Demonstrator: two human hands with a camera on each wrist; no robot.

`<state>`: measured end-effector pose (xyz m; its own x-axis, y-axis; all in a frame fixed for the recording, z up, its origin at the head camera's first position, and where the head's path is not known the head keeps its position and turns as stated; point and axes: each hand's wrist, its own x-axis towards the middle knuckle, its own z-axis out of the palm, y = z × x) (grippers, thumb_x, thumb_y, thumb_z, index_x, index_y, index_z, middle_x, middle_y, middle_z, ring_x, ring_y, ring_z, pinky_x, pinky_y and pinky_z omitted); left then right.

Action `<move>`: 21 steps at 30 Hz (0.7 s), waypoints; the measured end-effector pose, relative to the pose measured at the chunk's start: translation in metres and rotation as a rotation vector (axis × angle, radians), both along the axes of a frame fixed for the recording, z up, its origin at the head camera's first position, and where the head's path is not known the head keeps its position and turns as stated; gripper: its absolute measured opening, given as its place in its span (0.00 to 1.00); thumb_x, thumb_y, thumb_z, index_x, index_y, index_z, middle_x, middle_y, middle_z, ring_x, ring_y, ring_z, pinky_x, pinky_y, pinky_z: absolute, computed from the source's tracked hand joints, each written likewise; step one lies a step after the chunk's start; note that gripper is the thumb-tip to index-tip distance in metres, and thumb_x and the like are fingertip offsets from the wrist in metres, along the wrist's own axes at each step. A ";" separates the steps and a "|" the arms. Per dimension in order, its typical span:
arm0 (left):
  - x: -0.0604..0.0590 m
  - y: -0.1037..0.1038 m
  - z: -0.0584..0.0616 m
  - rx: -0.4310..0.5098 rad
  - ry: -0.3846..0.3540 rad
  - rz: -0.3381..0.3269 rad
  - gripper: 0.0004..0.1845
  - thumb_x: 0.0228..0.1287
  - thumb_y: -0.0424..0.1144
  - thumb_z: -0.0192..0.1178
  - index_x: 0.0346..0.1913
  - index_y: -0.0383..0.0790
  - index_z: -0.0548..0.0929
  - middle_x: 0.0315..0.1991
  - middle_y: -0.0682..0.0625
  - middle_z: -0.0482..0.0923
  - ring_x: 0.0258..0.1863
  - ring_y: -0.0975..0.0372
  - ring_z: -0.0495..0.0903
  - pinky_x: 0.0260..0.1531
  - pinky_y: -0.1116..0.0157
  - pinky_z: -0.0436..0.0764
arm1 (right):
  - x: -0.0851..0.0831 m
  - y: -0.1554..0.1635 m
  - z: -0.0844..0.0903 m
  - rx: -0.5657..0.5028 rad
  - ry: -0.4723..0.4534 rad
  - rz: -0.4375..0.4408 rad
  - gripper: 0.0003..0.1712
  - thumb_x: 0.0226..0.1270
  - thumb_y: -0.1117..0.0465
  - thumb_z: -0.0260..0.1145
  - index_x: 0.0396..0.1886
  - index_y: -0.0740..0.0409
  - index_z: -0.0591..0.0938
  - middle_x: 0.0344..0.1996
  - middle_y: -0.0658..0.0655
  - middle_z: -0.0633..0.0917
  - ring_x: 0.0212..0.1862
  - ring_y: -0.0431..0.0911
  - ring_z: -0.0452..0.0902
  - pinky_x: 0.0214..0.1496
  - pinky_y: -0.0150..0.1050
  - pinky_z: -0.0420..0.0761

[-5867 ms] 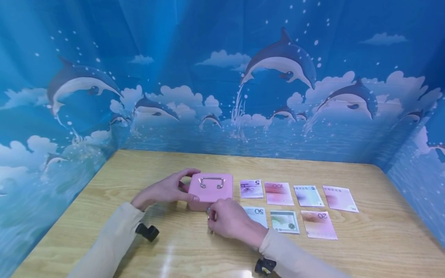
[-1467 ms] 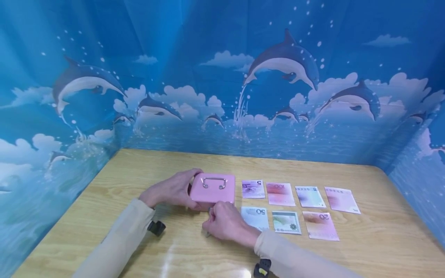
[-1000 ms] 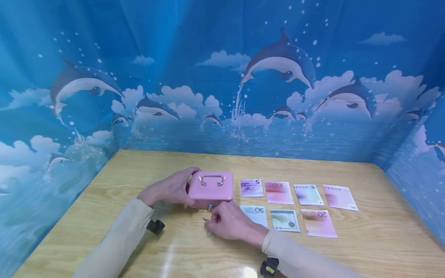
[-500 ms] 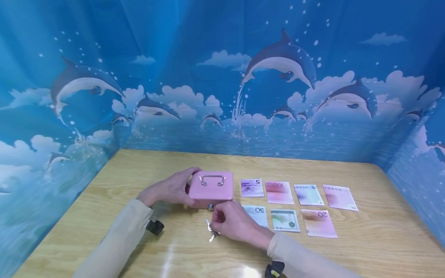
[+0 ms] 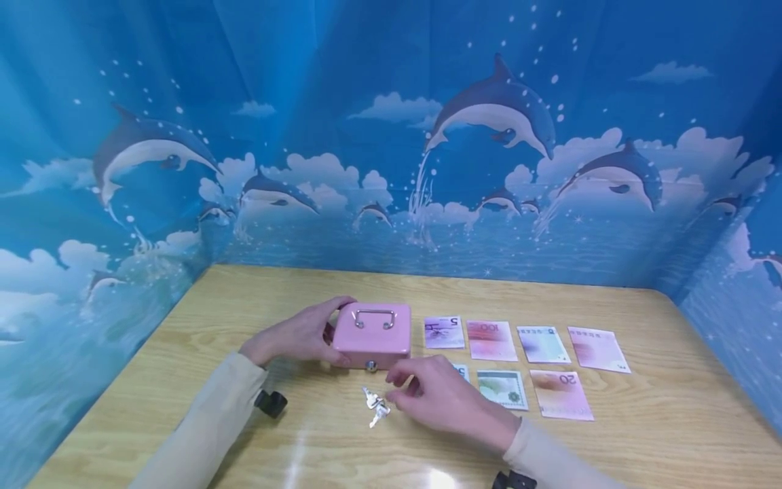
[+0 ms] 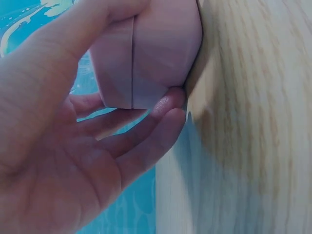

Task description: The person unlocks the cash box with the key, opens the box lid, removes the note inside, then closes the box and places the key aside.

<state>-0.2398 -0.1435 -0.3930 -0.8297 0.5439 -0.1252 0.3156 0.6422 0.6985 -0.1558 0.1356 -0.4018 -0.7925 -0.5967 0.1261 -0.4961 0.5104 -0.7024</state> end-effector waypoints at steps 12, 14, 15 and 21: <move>0.016 -0.013 0.003 -0.086 0.047 0.025 0.62 0.54 0.59 0.75 0.83 0.46 0.48 0.80 0.44 0.58 0.61 0.56 0.79 0.69 0.52 0.76 | -0.002 0.036 0.003 0.033 0.240 -0.078 0.12 0.68 0.58 0.72 0.49 0.52 0.88 0.43 0.52 0.92 0.40 0.42 0.87 0.38 0.34 0.86; 0.020 -0.015 0.003 -0.078 0.061 0.034 0.60 0.55 0.60 0.74 0.83 0.48 0.49 0.80 0.45 0.58 0.61 0.55 0.79 0.68 0.51 0.77 | -0.002 0.041 0.002 0.037 0.273 -0.104 0.13 0.66 0.58 0.73 0.50 0.52 0.88 0.44 0.51 0.92 0.41 0.43 0.87 0.39 0.35 0.86; 0.022 -0.017 0.003 -0.079 0.068 0.042 0.59 0.56 0.60 0.74 0.83 0.49 0.49 0.81 0.46 0.57 0.62 0.55 0.79 0.68 0.50 0.76 | -0.002 0.043 0.002 0.042 0.293 -0.118 0.13 0.66 0.58 0.73 0.50 0.52 0.88 0.44 0.50 0.92 0.41 0.44 0.87 0.39 0.35 0.86; 0.034 -0.023 0.003 -0.064 0.139 0.095 0.53 0.58 0.62 0.71 0.82 0.54 0.56 0.81 0.49 0.56 0.68 0.52 0.76 0.67 0.45 0.76 | -0.002 0.054 -0.002 0.108 0.417 -0.185 0.17 0.62 0.57 0.76 0.51 0.52 0.88 0.46 0.46 0.91 0.44 0.43 0.88 0.41 0.38 0.87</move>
